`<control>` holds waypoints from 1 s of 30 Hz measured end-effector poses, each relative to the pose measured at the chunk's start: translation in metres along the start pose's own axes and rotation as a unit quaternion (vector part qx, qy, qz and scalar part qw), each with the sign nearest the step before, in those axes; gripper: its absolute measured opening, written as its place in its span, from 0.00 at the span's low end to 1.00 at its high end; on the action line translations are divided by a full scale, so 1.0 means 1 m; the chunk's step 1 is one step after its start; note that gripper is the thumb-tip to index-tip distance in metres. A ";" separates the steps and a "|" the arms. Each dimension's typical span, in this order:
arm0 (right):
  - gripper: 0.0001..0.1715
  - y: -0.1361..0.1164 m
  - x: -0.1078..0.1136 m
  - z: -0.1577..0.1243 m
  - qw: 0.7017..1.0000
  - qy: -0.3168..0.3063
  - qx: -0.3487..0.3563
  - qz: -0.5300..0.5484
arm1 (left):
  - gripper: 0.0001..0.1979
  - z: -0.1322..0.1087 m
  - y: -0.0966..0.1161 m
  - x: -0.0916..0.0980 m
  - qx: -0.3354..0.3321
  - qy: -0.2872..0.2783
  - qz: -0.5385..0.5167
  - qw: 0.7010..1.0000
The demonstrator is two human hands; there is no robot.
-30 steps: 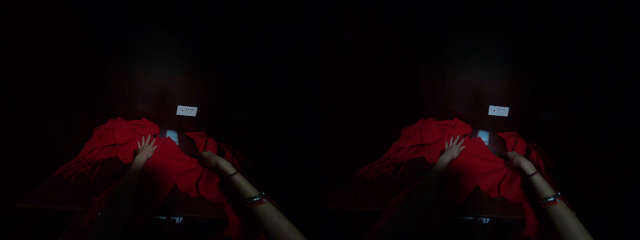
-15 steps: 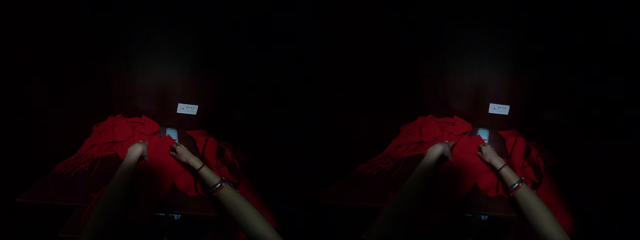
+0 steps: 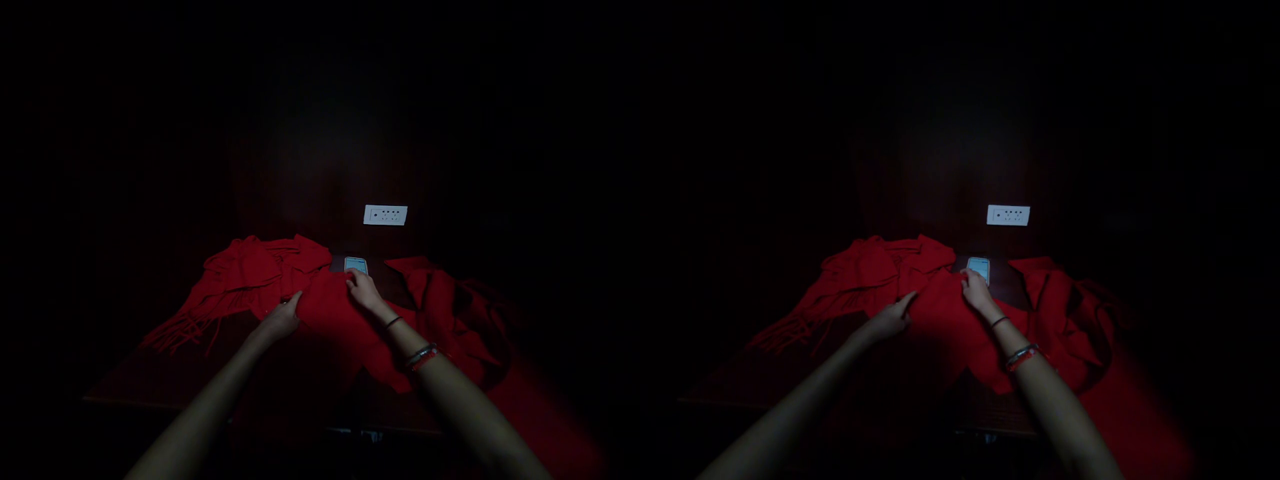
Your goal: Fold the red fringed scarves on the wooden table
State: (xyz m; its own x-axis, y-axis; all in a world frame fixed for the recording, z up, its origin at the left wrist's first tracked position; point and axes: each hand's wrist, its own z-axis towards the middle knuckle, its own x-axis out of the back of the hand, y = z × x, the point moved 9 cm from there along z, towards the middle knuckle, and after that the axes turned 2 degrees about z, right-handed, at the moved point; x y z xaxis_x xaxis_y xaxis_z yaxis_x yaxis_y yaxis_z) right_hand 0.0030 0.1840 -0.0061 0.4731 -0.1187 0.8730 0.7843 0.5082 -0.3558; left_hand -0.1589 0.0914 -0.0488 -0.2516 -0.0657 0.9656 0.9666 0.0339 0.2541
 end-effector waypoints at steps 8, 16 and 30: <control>0.22 0.016 -0.021 -0.006 0.991 -0.104 -0.023 -0.080 | 0.34 -0.008 0.000 0.001 0.019 0.111 0.053 0.992; 0.26 -0.001 -0.053 -0.020 0.981 -0.103 0.086 -0.140 | 0.30 -0.008 0.000 -0.004 -0.058 0.181 0.036 0.981; 0.35 -0.021 -0.047 -0.075 0.969 -0.184 0.159 -0.055 | 0.22 -0.026 0.053 -0.019 -0.279 0.109 0.086 0.950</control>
State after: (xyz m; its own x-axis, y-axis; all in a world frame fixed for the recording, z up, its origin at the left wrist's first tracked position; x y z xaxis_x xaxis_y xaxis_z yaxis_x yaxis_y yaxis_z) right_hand -0.0053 0.1150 -0.0647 0.1741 0.0952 0.9801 0.6313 0.7531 -0.1853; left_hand -0.1017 0.0690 -0.0552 -0.1298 -0.3137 0.9406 0.8832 -0.4677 -0.0341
